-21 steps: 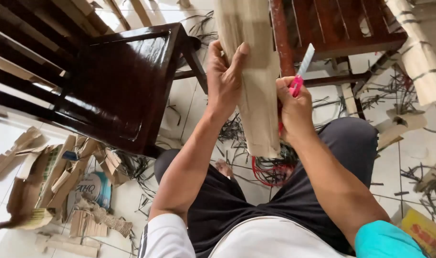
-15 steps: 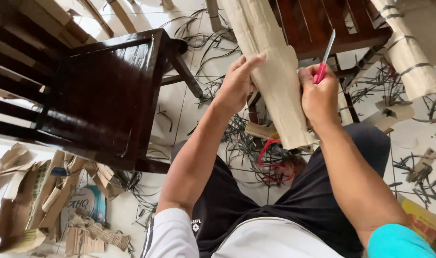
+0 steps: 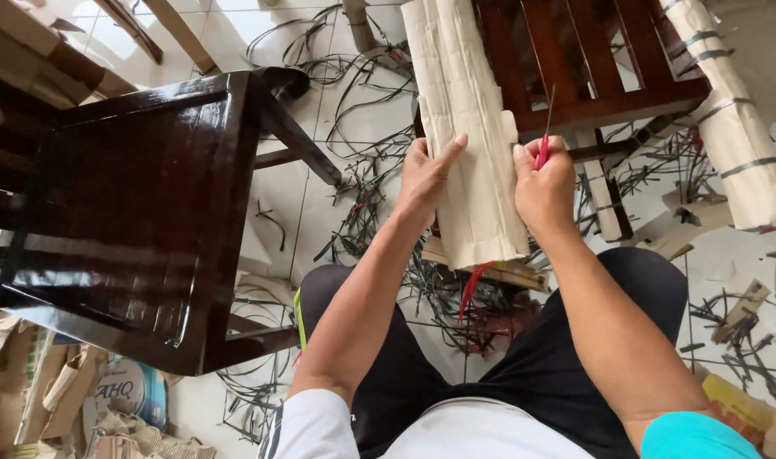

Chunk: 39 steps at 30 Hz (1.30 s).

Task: The person sits on the floor and uses a red-handled knife to cut and tie black plastic strips around a cylindrical bundle of light-colored material. They repeatedly wrap the strips, tighten them, and cut the excess, securing the bundle in place.

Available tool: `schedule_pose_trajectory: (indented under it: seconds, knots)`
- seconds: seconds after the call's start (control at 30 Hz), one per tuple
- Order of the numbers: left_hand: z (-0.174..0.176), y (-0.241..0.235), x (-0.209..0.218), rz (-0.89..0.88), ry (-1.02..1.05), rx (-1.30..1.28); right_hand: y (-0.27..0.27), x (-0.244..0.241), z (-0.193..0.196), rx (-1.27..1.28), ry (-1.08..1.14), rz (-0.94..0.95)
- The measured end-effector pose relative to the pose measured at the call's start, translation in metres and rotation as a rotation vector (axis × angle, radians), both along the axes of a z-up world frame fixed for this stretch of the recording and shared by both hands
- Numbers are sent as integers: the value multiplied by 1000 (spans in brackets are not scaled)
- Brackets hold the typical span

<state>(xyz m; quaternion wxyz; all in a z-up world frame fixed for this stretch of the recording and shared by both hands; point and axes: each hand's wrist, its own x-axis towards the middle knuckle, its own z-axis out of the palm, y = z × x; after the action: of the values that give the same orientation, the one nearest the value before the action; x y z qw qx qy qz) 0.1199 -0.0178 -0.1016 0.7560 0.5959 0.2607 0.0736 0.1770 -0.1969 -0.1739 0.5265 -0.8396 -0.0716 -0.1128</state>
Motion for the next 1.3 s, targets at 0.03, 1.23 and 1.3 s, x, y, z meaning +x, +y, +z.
schedule_pose_trajectory:
  seconds: [0.03,1.23,1.3]
  knots:
    - [-15,0,6,2,4,-4,1,-1,2,-4,4,2]
    - [29,43,0,-206,-321,-13,-8,-35,63,194,159,77]
    - [60,53,4,-166,-338,72,-15,-33,74,299,117,71]
